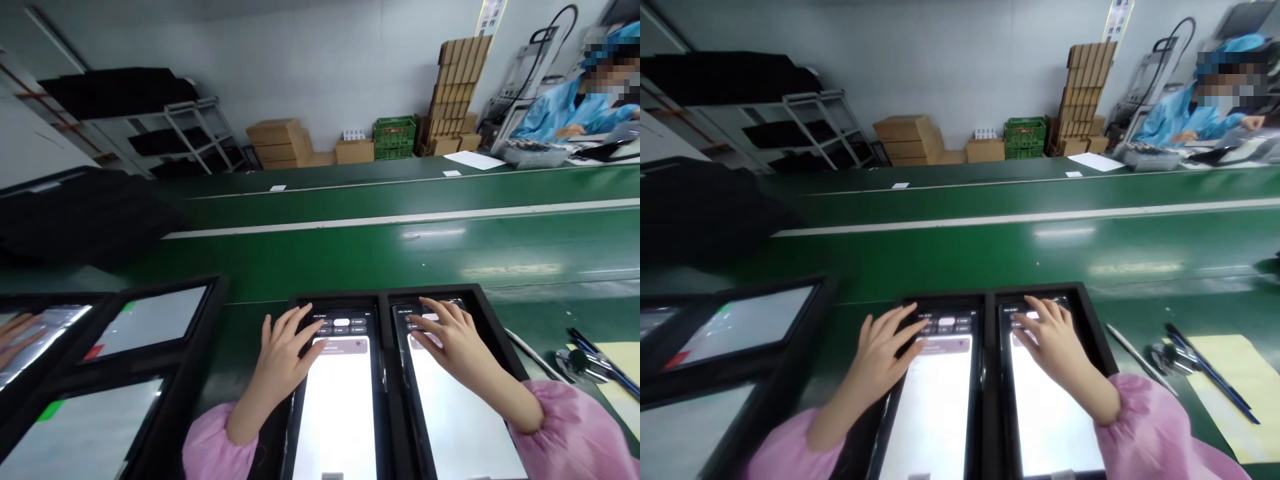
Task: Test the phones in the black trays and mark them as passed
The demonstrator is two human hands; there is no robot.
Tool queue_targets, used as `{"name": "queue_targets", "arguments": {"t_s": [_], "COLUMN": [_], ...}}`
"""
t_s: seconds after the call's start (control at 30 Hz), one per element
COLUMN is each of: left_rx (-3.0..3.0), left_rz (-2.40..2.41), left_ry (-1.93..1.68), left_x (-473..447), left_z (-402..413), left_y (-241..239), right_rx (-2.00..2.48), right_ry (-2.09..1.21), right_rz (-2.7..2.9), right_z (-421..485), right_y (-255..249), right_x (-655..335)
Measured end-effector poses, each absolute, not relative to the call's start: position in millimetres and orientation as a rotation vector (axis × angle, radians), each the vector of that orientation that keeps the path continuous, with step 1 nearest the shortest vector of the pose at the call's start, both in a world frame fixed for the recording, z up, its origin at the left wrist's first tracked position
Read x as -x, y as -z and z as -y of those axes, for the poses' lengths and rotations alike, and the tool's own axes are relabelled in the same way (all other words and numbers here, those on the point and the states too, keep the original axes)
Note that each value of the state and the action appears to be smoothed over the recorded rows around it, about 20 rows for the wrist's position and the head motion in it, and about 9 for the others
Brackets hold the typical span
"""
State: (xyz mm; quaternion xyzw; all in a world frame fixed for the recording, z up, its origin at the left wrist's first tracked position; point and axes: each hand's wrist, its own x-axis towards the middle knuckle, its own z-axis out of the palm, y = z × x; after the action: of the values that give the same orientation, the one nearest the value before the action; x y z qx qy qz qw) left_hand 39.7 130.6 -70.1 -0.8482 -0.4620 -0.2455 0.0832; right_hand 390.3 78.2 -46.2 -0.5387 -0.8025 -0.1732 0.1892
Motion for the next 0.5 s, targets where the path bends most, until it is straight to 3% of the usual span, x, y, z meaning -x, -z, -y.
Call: {"name": "queue_targets", "arguments": {"t_s": [0.5], "left_rx": [2.529], "left_rz": [1.346], "left_ry": [0.716], "left_x": [-40.3], "left_z": [-132.7], "left_y": [71.5], "right_rx": [1.415], "right_ry": [0.361], "right_rz": [2.155], "right_z": [-84.7], "right_y": [48.3], "right_x": [-385.0]}}
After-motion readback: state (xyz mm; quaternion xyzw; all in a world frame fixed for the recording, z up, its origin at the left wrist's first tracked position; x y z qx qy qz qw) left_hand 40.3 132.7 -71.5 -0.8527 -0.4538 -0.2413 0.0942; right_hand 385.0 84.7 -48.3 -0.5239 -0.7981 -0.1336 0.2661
